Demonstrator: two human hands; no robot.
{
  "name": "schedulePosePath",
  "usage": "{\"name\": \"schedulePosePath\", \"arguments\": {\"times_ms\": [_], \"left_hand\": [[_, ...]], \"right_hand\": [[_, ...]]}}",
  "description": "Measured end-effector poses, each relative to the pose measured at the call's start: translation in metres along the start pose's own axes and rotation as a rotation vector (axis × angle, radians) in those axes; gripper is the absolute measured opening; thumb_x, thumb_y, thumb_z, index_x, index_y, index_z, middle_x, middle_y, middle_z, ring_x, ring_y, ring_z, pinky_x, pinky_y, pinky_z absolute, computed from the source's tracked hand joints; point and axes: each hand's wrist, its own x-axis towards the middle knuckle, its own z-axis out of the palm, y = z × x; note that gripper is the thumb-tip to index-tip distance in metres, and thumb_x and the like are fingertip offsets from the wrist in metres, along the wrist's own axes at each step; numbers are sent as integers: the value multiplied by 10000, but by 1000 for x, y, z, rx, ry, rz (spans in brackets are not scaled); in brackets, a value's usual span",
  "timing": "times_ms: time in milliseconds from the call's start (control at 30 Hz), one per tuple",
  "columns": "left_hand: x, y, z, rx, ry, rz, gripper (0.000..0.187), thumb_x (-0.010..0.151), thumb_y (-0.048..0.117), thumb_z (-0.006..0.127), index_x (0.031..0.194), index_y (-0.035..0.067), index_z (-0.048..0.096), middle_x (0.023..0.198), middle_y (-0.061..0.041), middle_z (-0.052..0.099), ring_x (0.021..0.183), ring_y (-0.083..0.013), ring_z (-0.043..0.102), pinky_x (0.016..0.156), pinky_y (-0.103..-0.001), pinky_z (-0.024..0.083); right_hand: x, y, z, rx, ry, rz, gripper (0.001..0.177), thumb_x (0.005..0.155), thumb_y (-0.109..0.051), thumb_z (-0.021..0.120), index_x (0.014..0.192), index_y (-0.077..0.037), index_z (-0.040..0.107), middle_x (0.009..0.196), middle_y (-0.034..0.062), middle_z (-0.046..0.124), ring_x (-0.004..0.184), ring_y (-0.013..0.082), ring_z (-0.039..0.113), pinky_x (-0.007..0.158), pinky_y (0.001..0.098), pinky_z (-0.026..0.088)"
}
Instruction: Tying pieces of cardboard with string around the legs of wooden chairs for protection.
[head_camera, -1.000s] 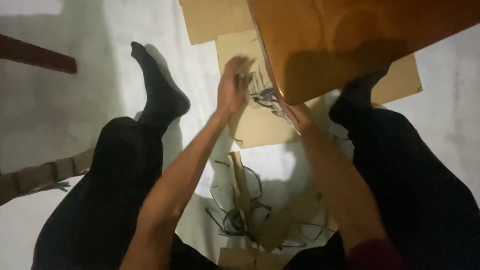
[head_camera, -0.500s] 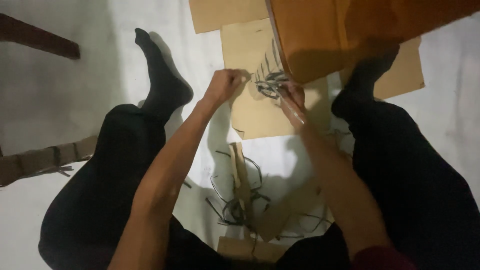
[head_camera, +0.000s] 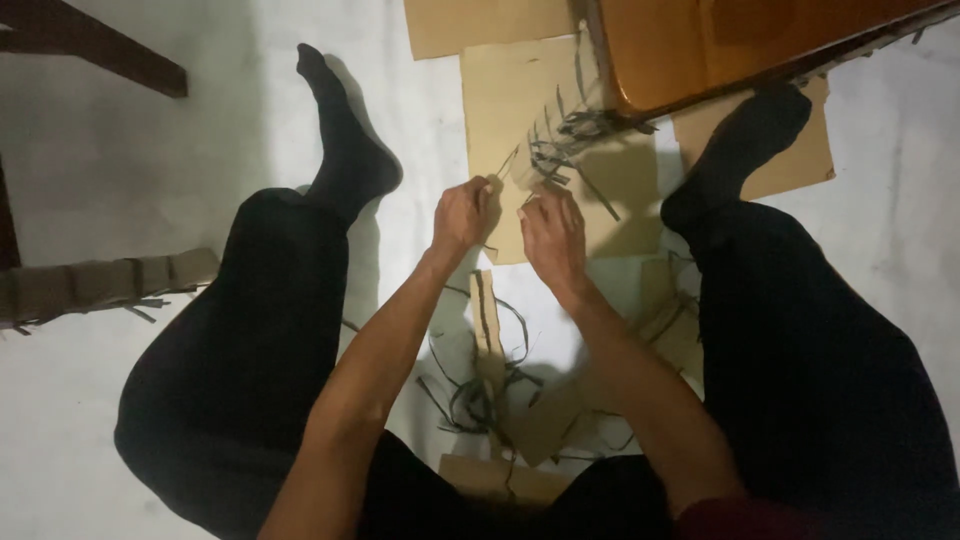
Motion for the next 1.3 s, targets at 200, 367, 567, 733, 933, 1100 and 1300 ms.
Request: {"name": "schedulePosePath", "arguments": {"times_ms": [200, 367, 567, 733, 933, 1100, 1300], "left_hand": [[-22, 15, -5, 48, 11, 58, 217, 982, 211, 560, 1061, 112, 736, 906, -211, 730, 841, -425, 693, 751, -507, 547], [-34, 9, 8, 55, 17, 75, 196, 1005, 219, 577, 1074, 118, 731, 923, -204, 731, 847, -419, 695, 750, -509, 549], [-41, 25, 14, -10, 9, 132, 257, 954, 232, 609, 1161, 125, 717, 914, -206, 726, 827, -405, 701, 737, -489, 564], [-44, 37, 0, -54, -61, 114, 297, 945, 232, 595, 1187, 110, 717, 916, -209, 729, 851, -409, 697, 756, -496, 556], [-30, 24, -2, -2, -82, 221, 265, 987, 258, 579, 1128, 87, 725, 960, -211, 736, 873, -423, 702, 797, -503, 558], [0, 38, -22, 55, -55, 316, 288, 925, 206, 618, 1182, 89, 675, 1029, -174, 688, 967, -405, 667, 833, -498, 542], [30, 36, -19, 316, -263, 436, 252, 887, 230, 636, 1088, 81, 666, 1044, -172, 653, 989, -377, 649, 791, -503, 533]], "right_hand": [[-2, 11, 26, 96, -34, 90, 157, 1000, -36, 678, 1139, 24, 636, 1108, 184, 650, 1084, 352, 614, 950, 460, 503], [-1, 16, 39, 121, 16, 85, 164, 959, 27, 646, 1120, 20, 616, 1090, 189, 677, 1064, 354, 643, 954, 442, 523], [3, 16, 40, 264, 34, 215, 190, 970, 65, 649, 1159, 56, 629, 1051, 194, 697, 986, 338, 689, 849, 430, 560], [5, 15, 33, 163, 22, 114, 254, 892, 103, 656, 1136, 47, 699, 1081, 203, 722, 1026, 350, 682, 895, 437, 563], [-2, 22, 38, 139, -9, 73, 318, 852, 117, 659, 1154, 35, 718, 1151, 197, 723, 1078, 350, 679, 940, 404, 555], [-3, 9, 29, 224, 28, 145, 264, 886, 120, 654, 1142, 74, 699, 1115, 229, 695, 1060, 390, 661, 896, 427, 544], [-15, 23, 46, 230, 28, 215, 169, 947, 91, 674, 1099, 23, 699, 1019, 173, 695, 945, 351, 681, 819, 431, 546]]}}
